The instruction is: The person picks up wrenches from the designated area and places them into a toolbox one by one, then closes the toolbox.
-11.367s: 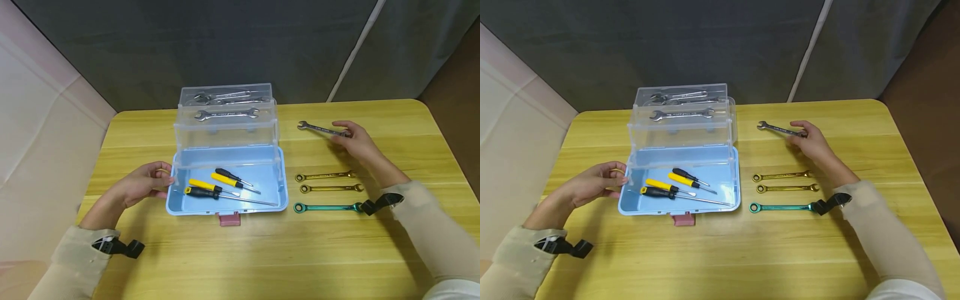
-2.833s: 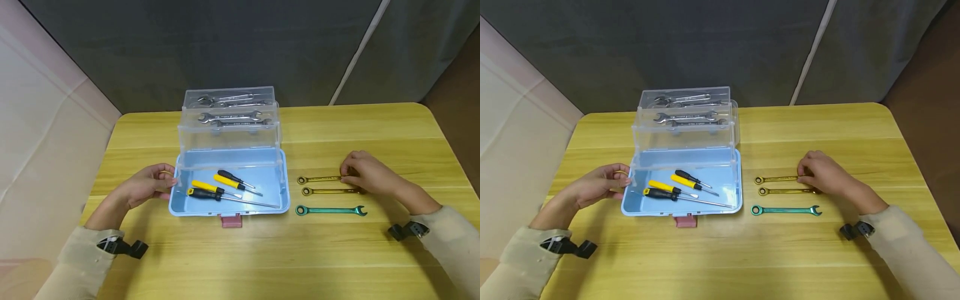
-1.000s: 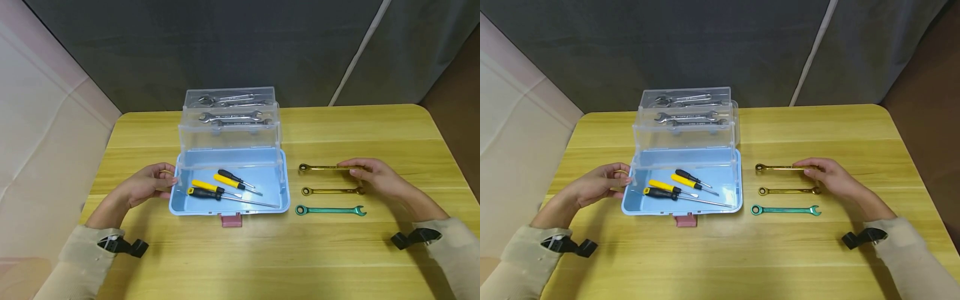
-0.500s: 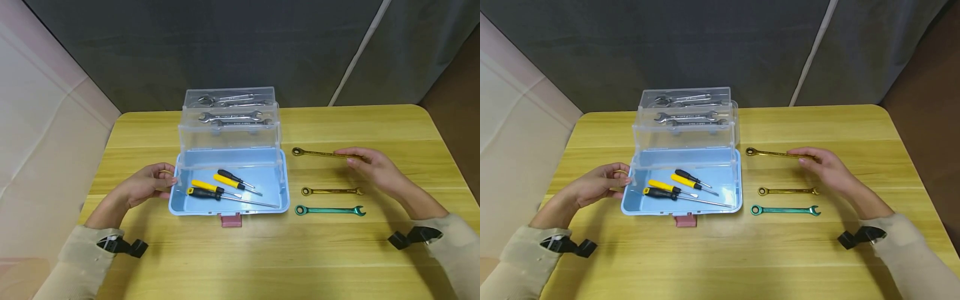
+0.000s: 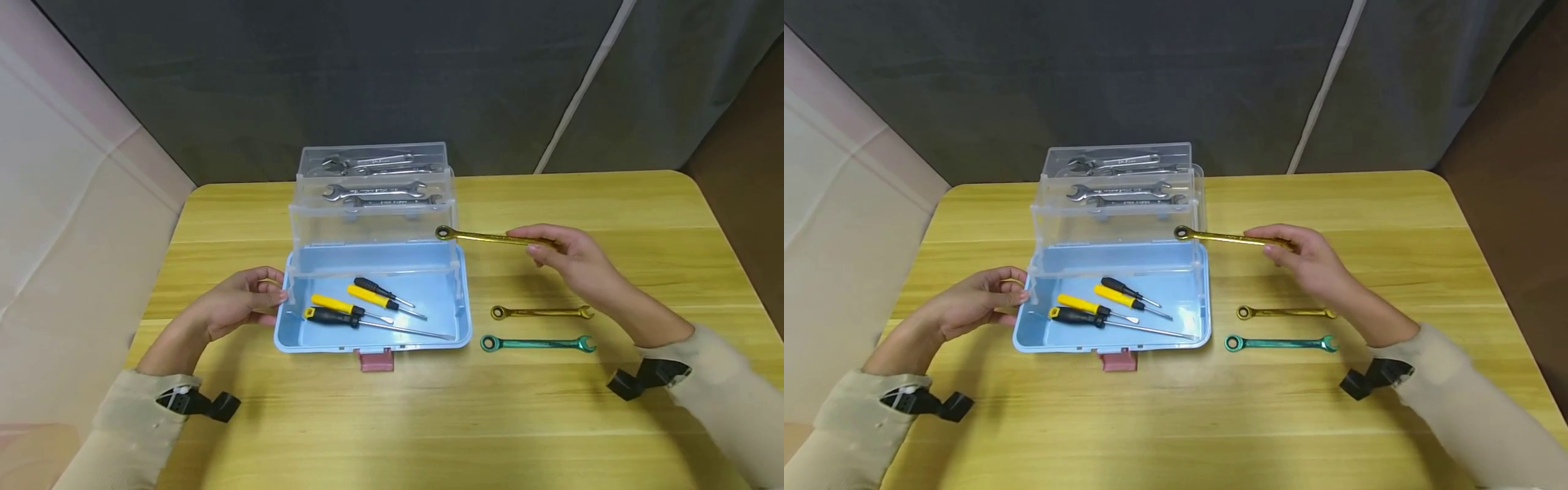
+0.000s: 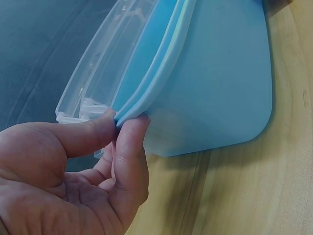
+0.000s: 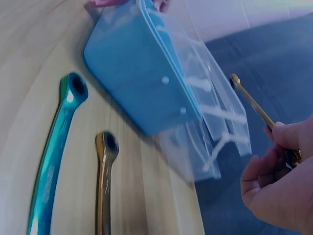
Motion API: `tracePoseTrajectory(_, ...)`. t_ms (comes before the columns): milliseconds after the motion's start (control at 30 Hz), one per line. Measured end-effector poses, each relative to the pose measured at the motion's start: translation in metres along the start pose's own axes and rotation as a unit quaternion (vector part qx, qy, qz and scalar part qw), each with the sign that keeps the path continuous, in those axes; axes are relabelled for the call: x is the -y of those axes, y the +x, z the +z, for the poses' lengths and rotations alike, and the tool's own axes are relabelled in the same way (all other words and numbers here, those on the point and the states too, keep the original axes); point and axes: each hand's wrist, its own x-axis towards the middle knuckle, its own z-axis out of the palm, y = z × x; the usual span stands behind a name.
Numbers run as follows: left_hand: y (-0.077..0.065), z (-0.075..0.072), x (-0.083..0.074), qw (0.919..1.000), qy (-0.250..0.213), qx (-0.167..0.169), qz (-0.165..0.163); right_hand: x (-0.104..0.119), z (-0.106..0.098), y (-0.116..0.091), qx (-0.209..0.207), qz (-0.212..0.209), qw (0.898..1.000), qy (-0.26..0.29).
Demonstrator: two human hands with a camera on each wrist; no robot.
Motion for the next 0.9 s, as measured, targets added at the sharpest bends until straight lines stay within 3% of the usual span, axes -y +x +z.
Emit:
tracePoseTrajectory(400, 0.0, 0.0, -0.001, 1.0, -0.002, 0.002, -0.003, 0.029, 0.035, 0.031, 0.026, 0.01, 1.0, 0.012)
tracePoseTrajectory(667, 0.0, 0.0, -0.001, 1.0, -0.003, 0.001, -0.004, 0.044, 0.058, 0.051, 0.022, 0.004, 0.999, 0.031)
tracePoseTrajectory(900, 0.0, 0.0, -0.001, 1.0, -0.007, 0.003, 0.0, 0.055, 0.077, 0.064, 0.017, 0.011, 1.0, 0.008)
